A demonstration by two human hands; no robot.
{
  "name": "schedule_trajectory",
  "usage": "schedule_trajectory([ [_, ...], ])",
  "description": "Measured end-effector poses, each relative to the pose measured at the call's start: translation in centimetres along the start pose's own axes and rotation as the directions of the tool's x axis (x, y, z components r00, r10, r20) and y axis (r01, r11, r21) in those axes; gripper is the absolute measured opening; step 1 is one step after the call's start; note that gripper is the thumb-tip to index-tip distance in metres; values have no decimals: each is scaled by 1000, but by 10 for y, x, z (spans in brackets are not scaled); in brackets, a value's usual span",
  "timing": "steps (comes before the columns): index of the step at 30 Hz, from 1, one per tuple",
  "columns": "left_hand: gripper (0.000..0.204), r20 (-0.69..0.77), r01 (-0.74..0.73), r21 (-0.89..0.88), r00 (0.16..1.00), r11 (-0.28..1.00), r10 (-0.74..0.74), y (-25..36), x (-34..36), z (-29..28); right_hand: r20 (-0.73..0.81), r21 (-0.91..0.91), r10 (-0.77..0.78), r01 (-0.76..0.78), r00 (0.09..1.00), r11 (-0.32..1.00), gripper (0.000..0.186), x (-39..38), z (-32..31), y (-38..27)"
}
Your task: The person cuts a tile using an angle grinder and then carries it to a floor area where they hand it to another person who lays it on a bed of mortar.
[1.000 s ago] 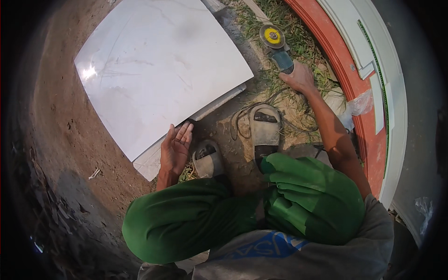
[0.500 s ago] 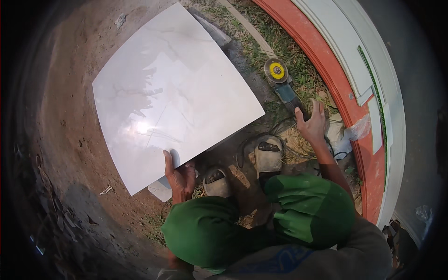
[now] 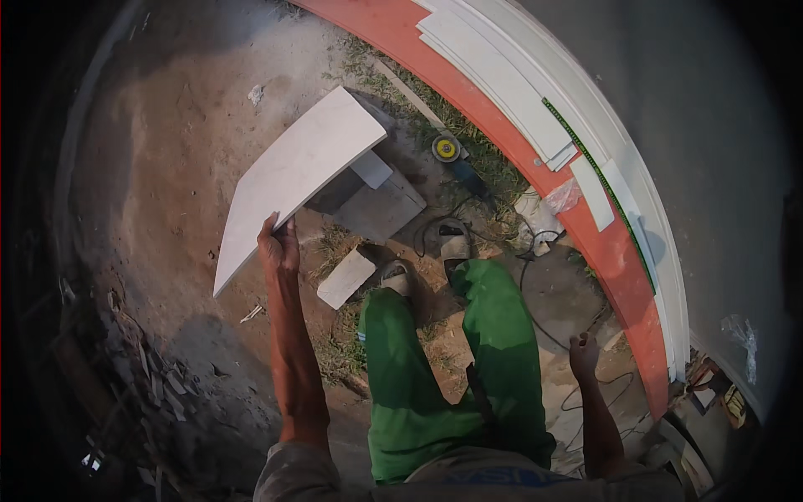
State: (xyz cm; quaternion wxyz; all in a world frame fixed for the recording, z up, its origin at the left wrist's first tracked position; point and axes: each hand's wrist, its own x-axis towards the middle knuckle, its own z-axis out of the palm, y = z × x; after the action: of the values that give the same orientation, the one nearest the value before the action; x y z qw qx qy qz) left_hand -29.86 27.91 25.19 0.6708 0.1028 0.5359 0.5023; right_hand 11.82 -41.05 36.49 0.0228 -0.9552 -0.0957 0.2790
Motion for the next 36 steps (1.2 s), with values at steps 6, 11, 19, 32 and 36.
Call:
schedule_trajectory([
  [6,30,15,143,-129,990,981,-142,110,-63,40,101,-63,219,-214,970,975,49,-168,-77,59],
  [11,35,-62,205,-253,972,946,-227,159,-217,74,13,216,51,-53,999,975,52,-251,-111,-90],
  [19,40,58,454,83,887,887,-459,192,-438,69,520,853,-489,-457,700,253,95,-303,-154,-377],
  [32,29,-49,437,862,578,258,-815,119,-690,16,434,566,-167,-412,885,-715,46,-487,-134,-93],
  [36,32,-36,225,969,547,105,-836,68,-783,36,443,528,-74,-327,893,-784,57,-522,-169,-1],
])
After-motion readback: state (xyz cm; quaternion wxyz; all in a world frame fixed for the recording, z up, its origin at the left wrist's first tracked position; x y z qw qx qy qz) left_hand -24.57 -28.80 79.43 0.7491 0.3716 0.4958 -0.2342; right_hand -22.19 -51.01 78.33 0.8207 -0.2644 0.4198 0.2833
